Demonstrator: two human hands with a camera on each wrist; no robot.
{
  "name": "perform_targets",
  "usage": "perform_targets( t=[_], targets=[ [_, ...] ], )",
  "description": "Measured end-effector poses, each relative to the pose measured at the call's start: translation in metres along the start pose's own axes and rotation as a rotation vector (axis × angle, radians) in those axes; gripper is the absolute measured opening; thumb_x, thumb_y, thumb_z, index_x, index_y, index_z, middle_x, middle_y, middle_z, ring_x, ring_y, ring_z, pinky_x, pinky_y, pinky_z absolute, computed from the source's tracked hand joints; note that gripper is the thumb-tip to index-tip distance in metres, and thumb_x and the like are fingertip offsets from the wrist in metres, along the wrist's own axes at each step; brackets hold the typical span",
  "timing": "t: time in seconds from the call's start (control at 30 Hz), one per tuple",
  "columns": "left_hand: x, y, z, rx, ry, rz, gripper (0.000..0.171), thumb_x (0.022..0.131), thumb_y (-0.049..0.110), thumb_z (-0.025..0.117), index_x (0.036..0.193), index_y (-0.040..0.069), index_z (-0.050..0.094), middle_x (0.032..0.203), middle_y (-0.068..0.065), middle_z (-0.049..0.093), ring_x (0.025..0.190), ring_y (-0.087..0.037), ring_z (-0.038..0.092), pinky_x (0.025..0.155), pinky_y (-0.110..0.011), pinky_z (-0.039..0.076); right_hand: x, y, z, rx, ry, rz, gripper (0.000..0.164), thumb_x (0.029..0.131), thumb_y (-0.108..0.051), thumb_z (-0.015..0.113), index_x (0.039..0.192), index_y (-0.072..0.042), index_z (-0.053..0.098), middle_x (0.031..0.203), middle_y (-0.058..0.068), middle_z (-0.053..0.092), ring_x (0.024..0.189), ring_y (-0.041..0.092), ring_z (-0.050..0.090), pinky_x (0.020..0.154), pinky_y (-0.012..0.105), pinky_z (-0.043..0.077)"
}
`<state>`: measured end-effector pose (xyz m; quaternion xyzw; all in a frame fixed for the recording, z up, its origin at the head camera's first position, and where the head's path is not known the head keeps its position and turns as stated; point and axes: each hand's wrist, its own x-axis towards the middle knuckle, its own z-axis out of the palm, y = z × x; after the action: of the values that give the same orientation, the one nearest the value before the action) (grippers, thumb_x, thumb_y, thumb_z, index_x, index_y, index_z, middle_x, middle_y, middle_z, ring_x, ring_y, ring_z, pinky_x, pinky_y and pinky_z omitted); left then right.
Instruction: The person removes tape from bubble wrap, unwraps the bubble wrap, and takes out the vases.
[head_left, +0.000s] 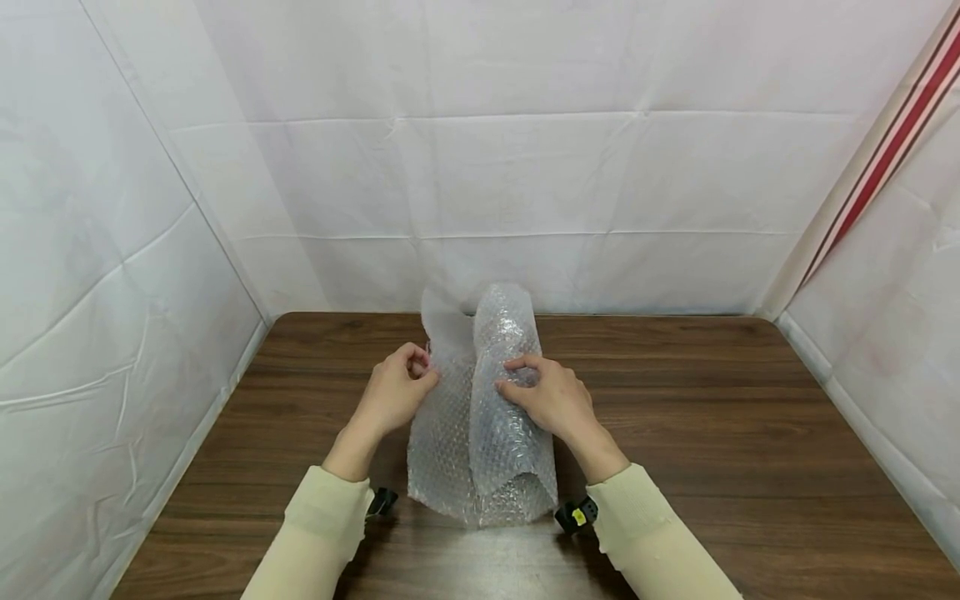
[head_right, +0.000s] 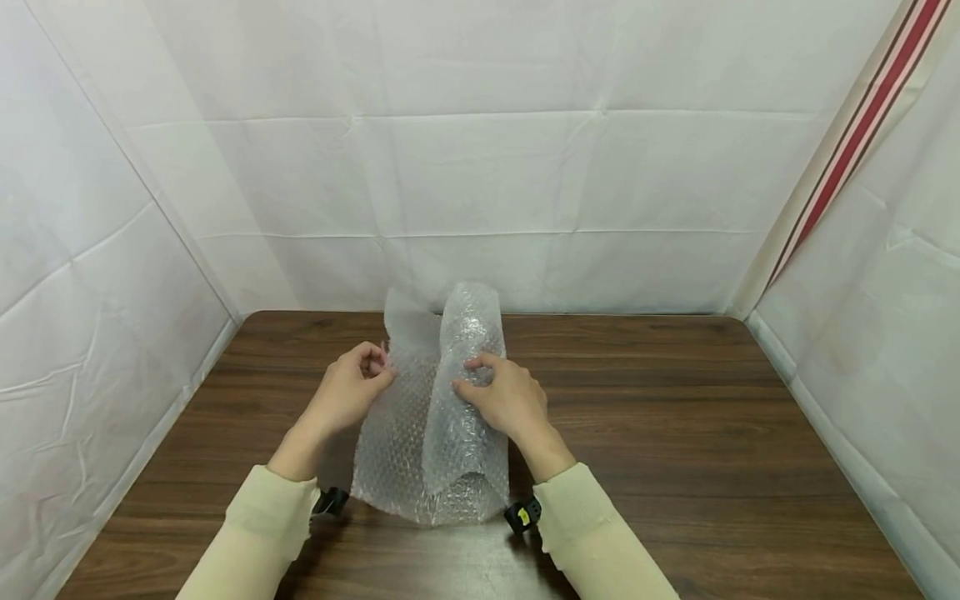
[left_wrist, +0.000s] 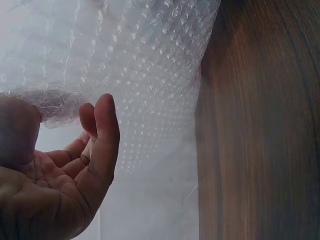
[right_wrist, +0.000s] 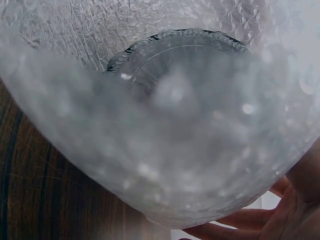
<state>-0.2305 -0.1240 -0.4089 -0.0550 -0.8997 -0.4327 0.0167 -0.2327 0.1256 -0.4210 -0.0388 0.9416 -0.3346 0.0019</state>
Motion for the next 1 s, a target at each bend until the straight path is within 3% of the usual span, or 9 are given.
perform_targets(
  t=[0.7,1.0],
  targets=[
    [0.002,-0.014,-0.003,0.014,-0.009,-0.016,0.016,0.096,0.016,0.068,0.106,0.007,0.061,0.087,-0.004,0.064,0.067,-0.014,0.055,0.061,-0.029,0.045,0.0,-0.001,-0.001,-0.001,-0.002,0.004,0.041,0.09,-0.058,0.073,0.126,-0.037,0.073,0.139,0.012,0.068,0.111,0.038,0.069,0.077,0.05,0.054],
    [0.001,-0.018,-0.005,0.026,-0.023,-0.03,0.016,0.095,0.015,0.069,0.104,0.007,0.06,0.087,-0.005,0.063,0.066,-0.015,0.052,0.061,-0.029,0.044,-0.001,-0.001,-0.001,-0.01,-0.002,0.009,0.041,0.091,-0.058,0.073,0.126,-0.037,0.073,0.139,0.011,0.068,0.105,0.036,0.07,0.073,0.046,0.053]
  ],
)
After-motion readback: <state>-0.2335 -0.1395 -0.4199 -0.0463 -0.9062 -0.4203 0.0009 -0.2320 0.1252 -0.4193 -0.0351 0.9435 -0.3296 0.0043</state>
